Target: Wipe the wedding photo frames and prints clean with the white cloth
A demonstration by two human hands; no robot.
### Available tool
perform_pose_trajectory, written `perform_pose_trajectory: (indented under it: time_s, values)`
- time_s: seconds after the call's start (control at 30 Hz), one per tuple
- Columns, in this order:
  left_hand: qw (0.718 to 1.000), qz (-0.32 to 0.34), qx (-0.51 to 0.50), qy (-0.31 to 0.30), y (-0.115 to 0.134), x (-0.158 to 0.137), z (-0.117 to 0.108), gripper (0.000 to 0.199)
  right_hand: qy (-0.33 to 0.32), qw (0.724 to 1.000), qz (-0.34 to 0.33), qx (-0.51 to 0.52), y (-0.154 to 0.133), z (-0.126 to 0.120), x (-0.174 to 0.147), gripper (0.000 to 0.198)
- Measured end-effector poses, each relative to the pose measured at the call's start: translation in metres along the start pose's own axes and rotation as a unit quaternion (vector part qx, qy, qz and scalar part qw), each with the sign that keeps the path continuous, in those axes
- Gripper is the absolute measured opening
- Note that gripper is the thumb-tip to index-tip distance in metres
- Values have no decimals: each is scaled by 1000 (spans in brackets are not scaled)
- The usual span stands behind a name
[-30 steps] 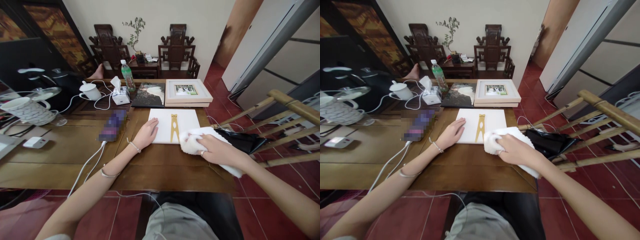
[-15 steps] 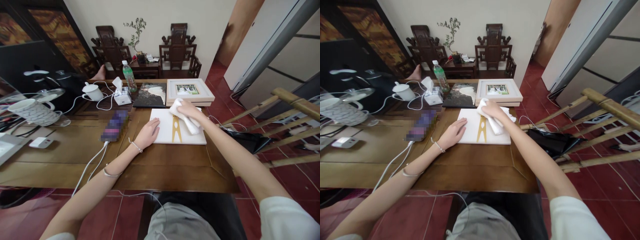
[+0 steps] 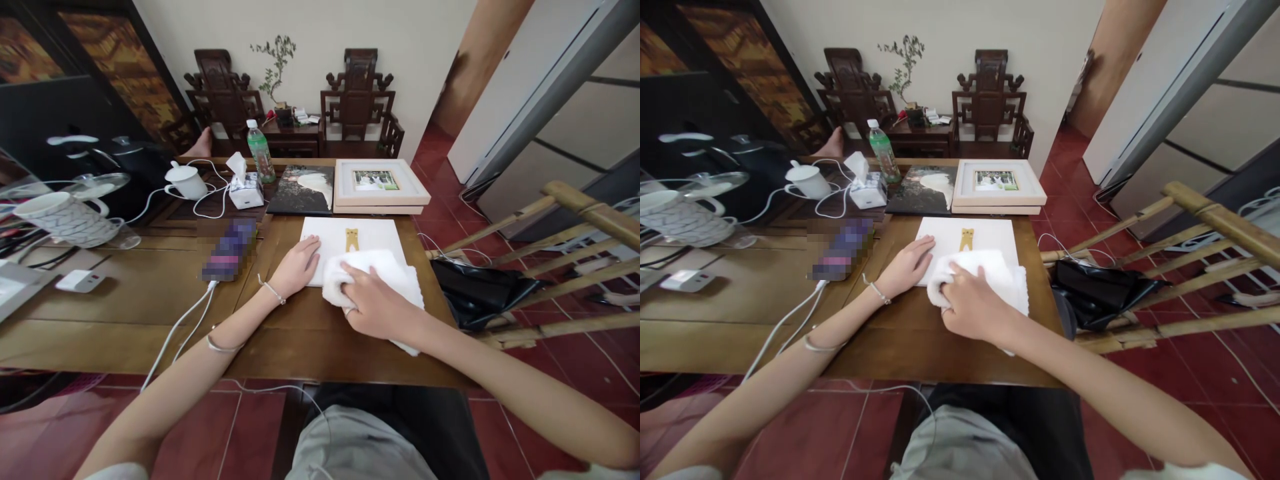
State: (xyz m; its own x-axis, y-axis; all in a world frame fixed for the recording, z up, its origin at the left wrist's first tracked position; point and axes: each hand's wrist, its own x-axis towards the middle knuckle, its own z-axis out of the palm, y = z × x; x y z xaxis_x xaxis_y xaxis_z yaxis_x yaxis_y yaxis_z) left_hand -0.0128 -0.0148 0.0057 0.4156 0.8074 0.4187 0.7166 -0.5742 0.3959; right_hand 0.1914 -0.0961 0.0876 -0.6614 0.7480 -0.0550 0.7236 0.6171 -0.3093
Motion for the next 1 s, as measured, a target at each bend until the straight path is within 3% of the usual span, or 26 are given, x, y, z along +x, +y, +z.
perform_pose_trajectory:
  time_s: [0.17, 0.4, 0.53, 0.67, 0.83, 1.0]
  values:
    - [1000, 4, 2, -7, 0, 0, 0, 40, 14, 998, 53, -8, 15, -10, 26, 21]
    - [1000, 7, -7, -3, -2, 0, 0, 39, 65, 993, 67, -72, 60, -26, 89, 25]
    - [1000, 7, -12, 0, -3, -1, 0, 38, 61, 992, 87, -67, 68, -30, 102, 24]
    - [1000, 8, -8, -2, -2, -1, 0, 39, 53, 993, 71, -79, 51, -21, 85, 25]
    - [1000, 10, -9, -5, -2, 0, 0, 39, 9, 997, 43, -62, 14, -4, 39, 29]
    - [1000, 0, -8, 1, -1, -1, 0, 39, -3, 999, 3, -34, -12, 2, 7, 20]
